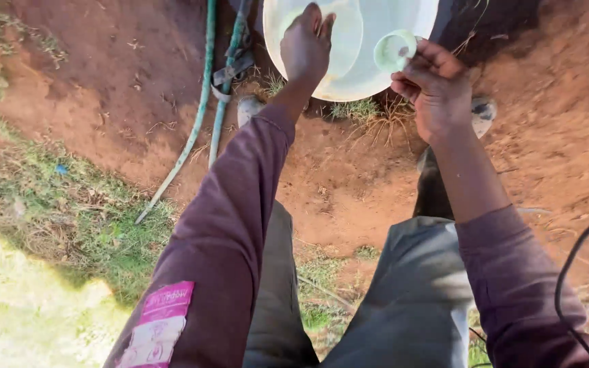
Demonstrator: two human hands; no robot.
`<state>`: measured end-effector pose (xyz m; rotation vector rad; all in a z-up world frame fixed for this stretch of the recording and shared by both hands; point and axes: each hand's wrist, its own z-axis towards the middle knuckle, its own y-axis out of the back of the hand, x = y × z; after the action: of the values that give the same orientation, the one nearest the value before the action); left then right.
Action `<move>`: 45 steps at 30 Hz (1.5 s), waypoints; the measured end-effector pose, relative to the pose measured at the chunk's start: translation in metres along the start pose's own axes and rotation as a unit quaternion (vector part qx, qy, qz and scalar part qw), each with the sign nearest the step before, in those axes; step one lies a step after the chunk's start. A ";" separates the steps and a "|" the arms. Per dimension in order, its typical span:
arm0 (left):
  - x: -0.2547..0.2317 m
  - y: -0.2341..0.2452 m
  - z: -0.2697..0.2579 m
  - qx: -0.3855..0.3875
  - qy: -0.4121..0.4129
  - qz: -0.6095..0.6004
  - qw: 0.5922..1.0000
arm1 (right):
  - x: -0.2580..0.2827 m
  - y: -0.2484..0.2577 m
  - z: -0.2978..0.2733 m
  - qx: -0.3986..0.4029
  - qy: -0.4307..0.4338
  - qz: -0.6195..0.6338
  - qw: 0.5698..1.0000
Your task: The person pours water from a bucket into a plastic jug, then opens a packet and pours a green powder into the jug. They stir the mixture with a small cup and pour the resulting green liquid into a yellow backpack sprayer.
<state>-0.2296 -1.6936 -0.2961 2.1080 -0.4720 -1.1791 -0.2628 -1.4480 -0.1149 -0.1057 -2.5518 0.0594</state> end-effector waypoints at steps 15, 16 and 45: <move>0.065 -0.103 0.033 0.011 0.015 0.075 0.997 | -0.024 0.020 -0.002 -0.035 -0.014 0.027 0.999; 0.071 -0.105 0.032 0.009 0.008 0.088 0.996 | -0.024 0.020 -0.003 -0.042 -0.016 0.022 0.999; 0.107 -0.118 0.038 0.000 0.091 -0.023 0.996 | -0.016 0.013 -0.003 -0.028 -0.002 0.007 1.000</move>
<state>-0.2067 -1.6868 -0.4582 2.2118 -0.3421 -0.9994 -0.2470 -1.4360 -0.1216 -0.1462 -2.5572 -0.0051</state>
